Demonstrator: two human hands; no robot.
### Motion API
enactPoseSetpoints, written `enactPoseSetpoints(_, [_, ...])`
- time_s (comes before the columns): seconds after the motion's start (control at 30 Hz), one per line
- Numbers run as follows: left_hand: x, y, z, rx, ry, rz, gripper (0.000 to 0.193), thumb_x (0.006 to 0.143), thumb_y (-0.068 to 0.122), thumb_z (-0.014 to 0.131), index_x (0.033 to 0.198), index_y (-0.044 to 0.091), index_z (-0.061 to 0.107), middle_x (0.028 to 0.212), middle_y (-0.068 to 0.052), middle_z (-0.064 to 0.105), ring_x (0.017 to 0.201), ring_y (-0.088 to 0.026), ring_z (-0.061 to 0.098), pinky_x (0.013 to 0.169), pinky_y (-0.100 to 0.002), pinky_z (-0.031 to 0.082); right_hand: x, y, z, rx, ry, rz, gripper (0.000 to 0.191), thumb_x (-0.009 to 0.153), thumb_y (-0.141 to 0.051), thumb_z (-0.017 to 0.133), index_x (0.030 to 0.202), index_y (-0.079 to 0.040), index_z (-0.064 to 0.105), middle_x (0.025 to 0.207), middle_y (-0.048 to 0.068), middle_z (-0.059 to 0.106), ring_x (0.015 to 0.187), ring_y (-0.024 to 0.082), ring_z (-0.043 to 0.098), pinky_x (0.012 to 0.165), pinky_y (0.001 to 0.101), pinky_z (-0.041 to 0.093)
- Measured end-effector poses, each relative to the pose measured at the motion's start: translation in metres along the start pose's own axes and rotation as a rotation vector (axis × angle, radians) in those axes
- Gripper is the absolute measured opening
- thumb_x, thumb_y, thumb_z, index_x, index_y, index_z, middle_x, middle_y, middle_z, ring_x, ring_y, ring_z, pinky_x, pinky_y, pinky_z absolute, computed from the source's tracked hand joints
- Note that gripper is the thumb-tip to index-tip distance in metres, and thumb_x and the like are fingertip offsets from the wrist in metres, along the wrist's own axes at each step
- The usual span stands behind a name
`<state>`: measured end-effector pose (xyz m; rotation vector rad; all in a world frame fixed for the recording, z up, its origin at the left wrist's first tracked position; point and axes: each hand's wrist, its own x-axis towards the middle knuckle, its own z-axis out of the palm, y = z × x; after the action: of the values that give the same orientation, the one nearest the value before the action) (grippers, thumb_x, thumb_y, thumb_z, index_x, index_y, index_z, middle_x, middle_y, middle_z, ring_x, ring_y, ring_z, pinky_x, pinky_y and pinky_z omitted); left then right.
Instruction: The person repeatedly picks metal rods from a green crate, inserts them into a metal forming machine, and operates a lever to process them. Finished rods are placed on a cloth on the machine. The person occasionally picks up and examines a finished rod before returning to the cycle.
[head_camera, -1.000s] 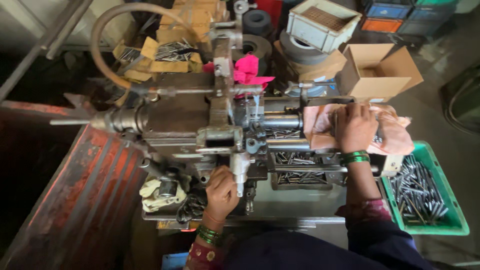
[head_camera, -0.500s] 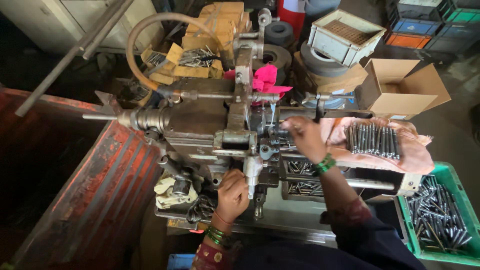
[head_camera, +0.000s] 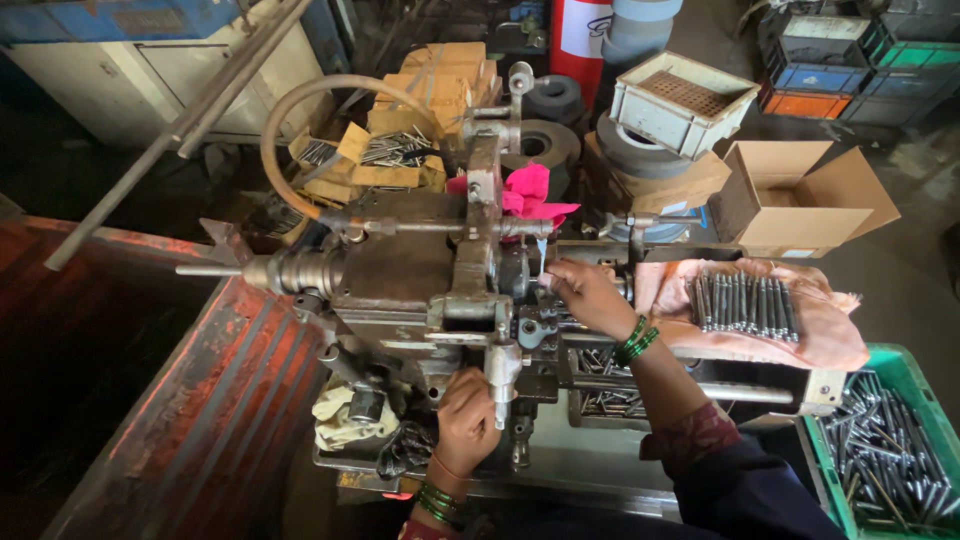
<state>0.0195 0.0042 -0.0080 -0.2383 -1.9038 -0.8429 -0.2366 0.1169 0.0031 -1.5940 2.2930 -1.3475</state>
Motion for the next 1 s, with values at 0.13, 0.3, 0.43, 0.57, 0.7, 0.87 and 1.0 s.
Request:
enactPoseSetpoints(0.13, [0.0, 0.002, 0.0, 0.04, -0.004, -0.003, 0.014, 0.078, -0.007, 0.066, 0.087, 0.002, 0.073, 0.075, -0.011, 0.064, 0.071, -0.029, 0.062, 0.069, -0.039, 0.05, -0.003, 0.006, -0.002, -0.051, 0.022, -0.108, 0.012, 0.097, -0.013, 0.064, 0.101, -0.002, 0.066, 0.094, 0.014, 0.065, 0.085, 0.031, 0.064, 0.074, 0.0397, 0.05])
enactPoseSetpoints(0.3, [-0.001, 0.004, 0.003, 0.021, 0.014, 0.004, 0.014, 0.079, -0.004, 0.067, 0.09, 0.002, 0.074, 0.083, -0.011, 0.069, 0.08, -0.03, 0.067, 0.078, -0.039, 0.054, -0.009, 0.016, -0.004, -0.057, 0.087, -0.219, 0.009, 0.097, -0.009, 0.064, 0.102, -0.002, 0.066, 0.098, 0.015, 0.064, 0.092, 0.034, 0.063, 0.08, 0.0406, 0.05])
enactPoseSetpoints(0.43, [-0.005, 0.003, 0.002, 0.038, -0.001, -0.006, 0.012, 0.08, -0.004, 0.069, 0.089, 0.003, 0.073, 0.084, -0.011, 0.069, 0.081, -0.03, 0.068, 0.077, -0.039, 0.053, -0.027, 0.028, -0.021, 0.018, 0.056, -0.085, 0.01, 0.1, -0.012, 0.063, 0.102, -0.004, 0.068, 0.093, 0.009, 0.068, 0.087, 0.023, 0.065, 0.079, 0.0345, 0.052])
enactPoseSetpoints(0.57, [-0.008, -0.001, 0.003, 0.035, 0.011, -0.029, 0.014, 0.079, -0.006, 0.068, 0.088, 0.004, 0.074, 0.081, -0.01, 0.067, 0.076, -0.029, 0.065, 0.074, -0.039, 0.053, -0.048, 0.035, -0.043, 0.033, 0.147, 0.026, 0.016, 0.103, -0.017, 0.064, 0.107, -0.003, 0.072, 0.094, 0.007, 0.068, 0.086, 0.017, 0.064, 0.078, 0.0307, 0.051])
enactPoseSetpoints(0.7, [-0.01, -0.001, 0.004, 0.036, -0.004, -0.039, 0.016, 0.079, -0.007, 0.068, 0.088, 0.004, 0.074, 0.081, -0.01, 0.068, 0.076, -0.028, 0.064, 0.074, -0.038, 0.053, -0.052, 0.033, -0.03, 0.235, 0.32, 0.102, 0.021, 0.106, -0.021, 0.065, 0.11, -0.004, 0.075, 0.1, 0.005, 0.073, 0.09, 0.014, 0.065, 0.081, 0.0275, 0.053])
enactPoseSetpoints(0.87, [-0.01, 0.0, 0.005, 0.036, 0.01, -0.03, 0.017, 0.078, -0.005, 0.067, 0.09, 0.004, 0.074, 0.084, -0.01, 0.07, 0.082, -0.029, 0.067, 0.08, -0.039, 0.054, -0.044, 0.015, 0.015, 1.054, 0.593, 0.357, 0.019, 0.103, -0.021, 0.065, 0.11, -0.006, 0.073, 0.105, 0.004, 0.074, 0.091, 0.01, 0.068, 0.086, 0.028, 0.061])
enactPoseSetpoints(1.0, [-0.01, 0.001, 0.005, 0.027, 0.005, -0.038, 0.017, 0.079, -0.005, 0.067, 0.091, 0.004, 0.074, 0.083, -0.009, 0.07, 0.082, -0.027, 0.068, 0.081, -0.038, 0.054, -0.04, 0.0, 0.038, 1.297, 0.709, 0.412, 0.021, 0.102, -0.02, 0.063, 0.113, -0.003, 0.07, 0.11, 0.006, 0.073, 0.096, 0.012, 0.071, 0.088, 0.0261, 0.059])
